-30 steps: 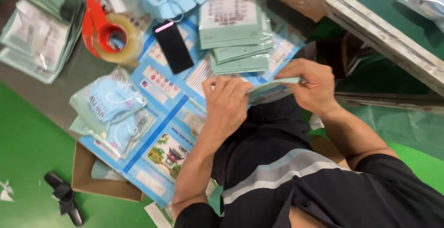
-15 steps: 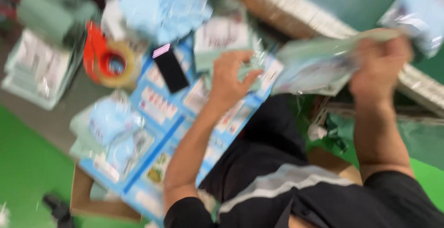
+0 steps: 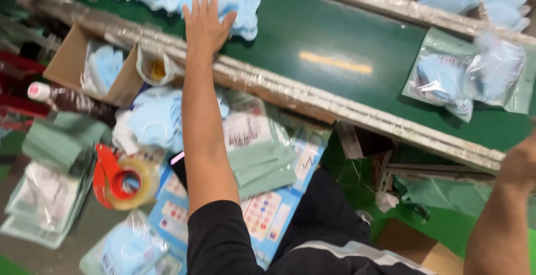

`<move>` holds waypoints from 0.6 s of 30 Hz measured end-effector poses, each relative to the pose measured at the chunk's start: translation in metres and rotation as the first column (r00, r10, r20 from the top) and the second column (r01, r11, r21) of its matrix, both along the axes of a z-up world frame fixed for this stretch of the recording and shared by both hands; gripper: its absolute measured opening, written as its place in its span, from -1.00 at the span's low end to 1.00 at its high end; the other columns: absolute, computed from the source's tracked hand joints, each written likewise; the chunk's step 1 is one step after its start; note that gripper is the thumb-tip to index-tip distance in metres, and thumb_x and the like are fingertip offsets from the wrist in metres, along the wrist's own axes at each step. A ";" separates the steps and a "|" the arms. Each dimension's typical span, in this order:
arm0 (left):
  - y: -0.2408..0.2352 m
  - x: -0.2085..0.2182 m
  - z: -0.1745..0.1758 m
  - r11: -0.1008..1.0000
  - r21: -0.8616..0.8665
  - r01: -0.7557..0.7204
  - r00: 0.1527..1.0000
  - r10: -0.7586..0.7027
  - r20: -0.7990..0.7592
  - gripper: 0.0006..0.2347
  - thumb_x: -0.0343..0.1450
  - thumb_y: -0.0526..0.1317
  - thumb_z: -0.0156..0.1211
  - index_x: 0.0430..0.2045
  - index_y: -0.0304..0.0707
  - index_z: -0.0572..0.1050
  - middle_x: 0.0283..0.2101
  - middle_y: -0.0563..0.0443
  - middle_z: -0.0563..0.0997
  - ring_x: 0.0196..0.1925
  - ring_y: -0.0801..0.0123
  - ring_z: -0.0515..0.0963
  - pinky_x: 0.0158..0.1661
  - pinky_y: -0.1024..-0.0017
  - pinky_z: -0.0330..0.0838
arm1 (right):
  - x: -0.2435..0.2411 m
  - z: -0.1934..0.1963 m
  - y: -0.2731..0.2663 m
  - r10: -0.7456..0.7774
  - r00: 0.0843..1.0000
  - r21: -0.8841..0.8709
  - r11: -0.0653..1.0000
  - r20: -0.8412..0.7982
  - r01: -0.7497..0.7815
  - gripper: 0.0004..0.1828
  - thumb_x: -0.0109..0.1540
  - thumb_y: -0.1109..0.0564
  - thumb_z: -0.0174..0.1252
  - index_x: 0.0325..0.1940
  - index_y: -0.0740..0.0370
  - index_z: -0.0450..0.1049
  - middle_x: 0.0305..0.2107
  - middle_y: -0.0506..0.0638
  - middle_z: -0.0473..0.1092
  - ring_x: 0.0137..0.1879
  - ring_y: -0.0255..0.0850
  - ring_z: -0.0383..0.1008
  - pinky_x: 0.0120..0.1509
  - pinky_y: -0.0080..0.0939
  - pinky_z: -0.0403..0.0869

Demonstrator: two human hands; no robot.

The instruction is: Packaging face masks into plastic bags and organizing them on a conveyor belt.

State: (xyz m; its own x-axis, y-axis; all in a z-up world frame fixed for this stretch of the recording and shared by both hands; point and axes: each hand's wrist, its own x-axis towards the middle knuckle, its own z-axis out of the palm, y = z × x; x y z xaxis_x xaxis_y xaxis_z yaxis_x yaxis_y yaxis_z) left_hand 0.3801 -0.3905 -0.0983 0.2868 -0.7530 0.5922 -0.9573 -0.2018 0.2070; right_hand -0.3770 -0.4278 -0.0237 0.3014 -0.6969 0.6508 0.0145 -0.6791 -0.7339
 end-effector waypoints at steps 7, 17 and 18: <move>-0.005 -0.132 0.021 0.958 0.273 0.083 0.982 -0.031 -0.187 -0.32 0.49 0.33 -0.06 0.17 -0.38 0.46 0.29 -0.46 0.39 0.36 -0.28 0.30 0.31 -0.13 0.04 | 0.176 -0.008 -0.007 -0.017 0.939 0.092 0.994 -0.342 0.051 -0.48 0.62 -0.11 -0.33 0.38 0.35 0.28 0.16 0.28 0.41 0.18 0.01 0.49 0.25 -0.11 0.49; 0.003 -0.211 0.015 0.855 0.150 0.497 0.836 -0.425 -0.348 -0.01 0.30 0.38 0.36 0.44 -0.36 0.03 0.44 -0.54 0.09 0.46 -0.36 0.09 0.37 -0.16 -0.02 | 0.343 -0.008 -0.102 0.247 0.786 0.535 0.836 -0.566 0.123 -0.20 0.33 -0.18 0.20 0.50 0.32 0.16 0.18 0.34 0.36 0.21 0.06 0.46 0.20 0.02 0.47; 0.002 -0.216 0.021 0.844 0.148 0.515 0.826 -0.444 -0.347 -0.01 0.30 0.38 0.36 0.44 -0.36 0.03 0.44 -0.54 0.09 0.46 -0.36 0.09 0.37 -0.16 -0.02 | 0.352 -0.008 -0.102 0.228 0.792 0.533 0.834 -0.566 0.141 -0.20 0.33 -0.18 0.20 0.50 0.32 0.16 0.18 0.34 0.36 0.21 0.06 0.46 0.20 0.02 0.47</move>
State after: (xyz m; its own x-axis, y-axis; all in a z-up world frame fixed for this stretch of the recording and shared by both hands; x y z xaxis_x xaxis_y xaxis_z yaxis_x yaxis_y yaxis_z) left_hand 0.1646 -0.3885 -0.0777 -0.0167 -0.9413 0.3372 -0.8482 0.1920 0.4937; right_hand -0.0248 -0.5294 -0.0313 0.5272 -0.8392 -0.1334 -0.5200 -0.1945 -0.8317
